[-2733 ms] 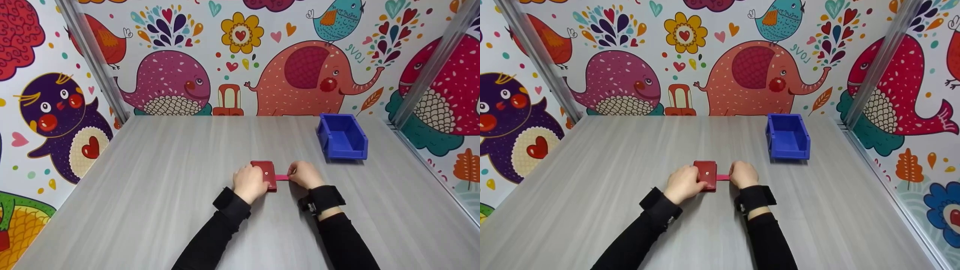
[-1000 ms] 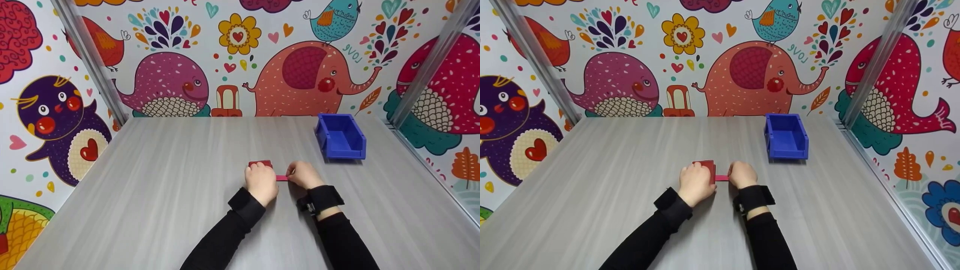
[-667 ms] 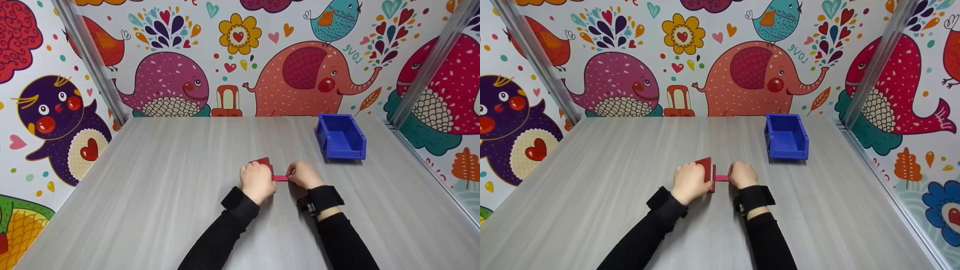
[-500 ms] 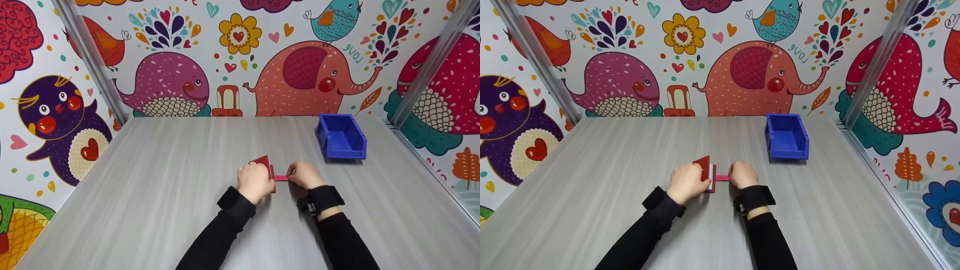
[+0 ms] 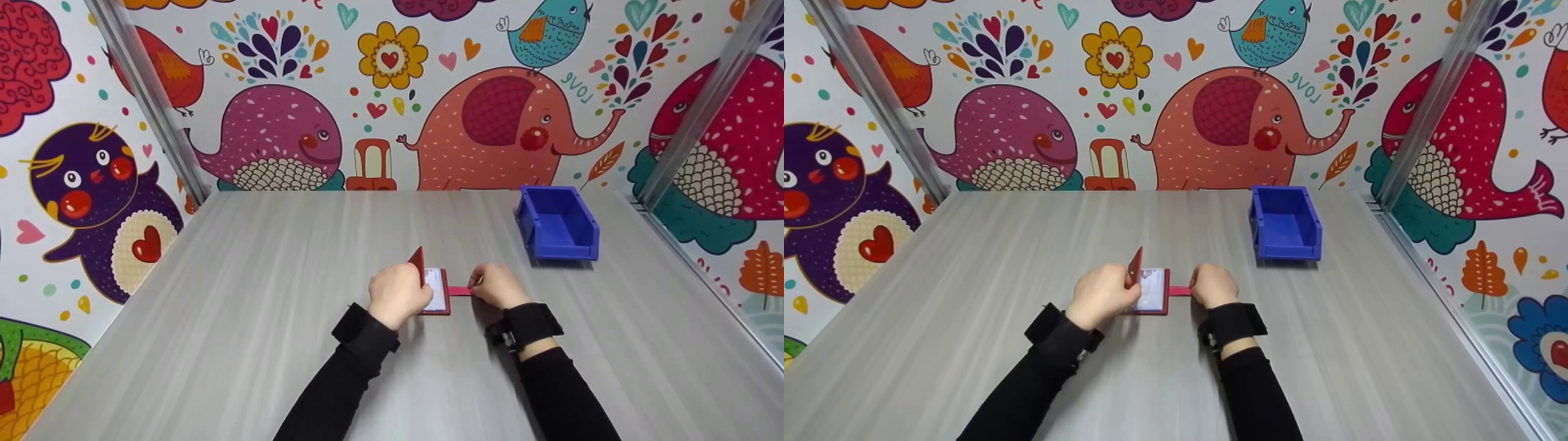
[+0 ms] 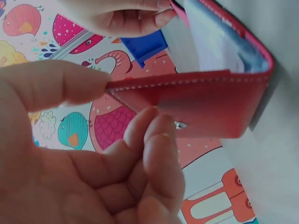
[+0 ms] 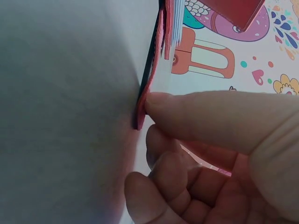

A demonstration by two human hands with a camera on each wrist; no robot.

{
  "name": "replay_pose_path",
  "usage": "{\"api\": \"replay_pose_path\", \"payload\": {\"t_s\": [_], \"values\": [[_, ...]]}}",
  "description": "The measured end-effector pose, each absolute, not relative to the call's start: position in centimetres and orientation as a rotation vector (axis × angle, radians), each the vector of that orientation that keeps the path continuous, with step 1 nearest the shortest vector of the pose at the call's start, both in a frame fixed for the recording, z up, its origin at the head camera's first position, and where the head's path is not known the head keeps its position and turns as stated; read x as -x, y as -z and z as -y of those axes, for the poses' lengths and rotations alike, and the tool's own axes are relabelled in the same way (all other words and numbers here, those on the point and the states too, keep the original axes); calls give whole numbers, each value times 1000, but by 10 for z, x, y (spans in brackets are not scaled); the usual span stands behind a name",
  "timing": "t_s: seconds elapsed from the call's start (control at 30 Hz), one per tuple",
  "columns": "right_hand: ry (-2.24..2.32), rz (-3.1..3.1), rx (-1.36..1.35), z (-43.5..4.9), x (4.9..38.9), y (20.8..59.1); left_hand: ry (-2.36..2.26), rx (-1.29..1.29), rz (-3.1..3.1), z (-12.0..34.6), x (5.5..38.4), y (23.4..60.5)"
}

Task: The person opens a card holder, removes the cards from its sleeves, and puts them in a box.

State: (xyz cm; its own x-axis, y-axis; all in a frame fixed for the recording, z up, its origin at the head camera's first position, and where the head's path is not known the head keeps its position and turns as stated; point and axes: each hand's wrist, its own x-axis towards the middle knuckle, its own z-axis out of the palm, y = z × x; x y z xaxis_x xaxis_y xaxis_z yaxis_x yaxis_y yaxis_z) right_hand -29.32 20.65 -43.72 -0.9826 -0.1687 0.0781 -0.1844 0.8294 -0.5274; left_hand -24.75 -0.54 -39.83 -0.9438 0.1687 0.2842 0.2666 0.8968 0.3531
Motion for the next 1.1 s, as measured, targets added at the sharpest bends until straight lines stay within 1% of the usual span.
{"api": "replay_pose_path", "payload": {"t_s": [0.3, 0.6, 1.1], "values": [[-844, 2992, -255, -206, 293, 436, 603, 281, 2878, 26, 249, 393], [-836, 2991, -245, -206, 293, 437, 581, 182, 2936, 47, 252, 398], [-827, 3008, -254, -206, 292, 437, 582, 160, 3038, 64, 255, 402]]}}
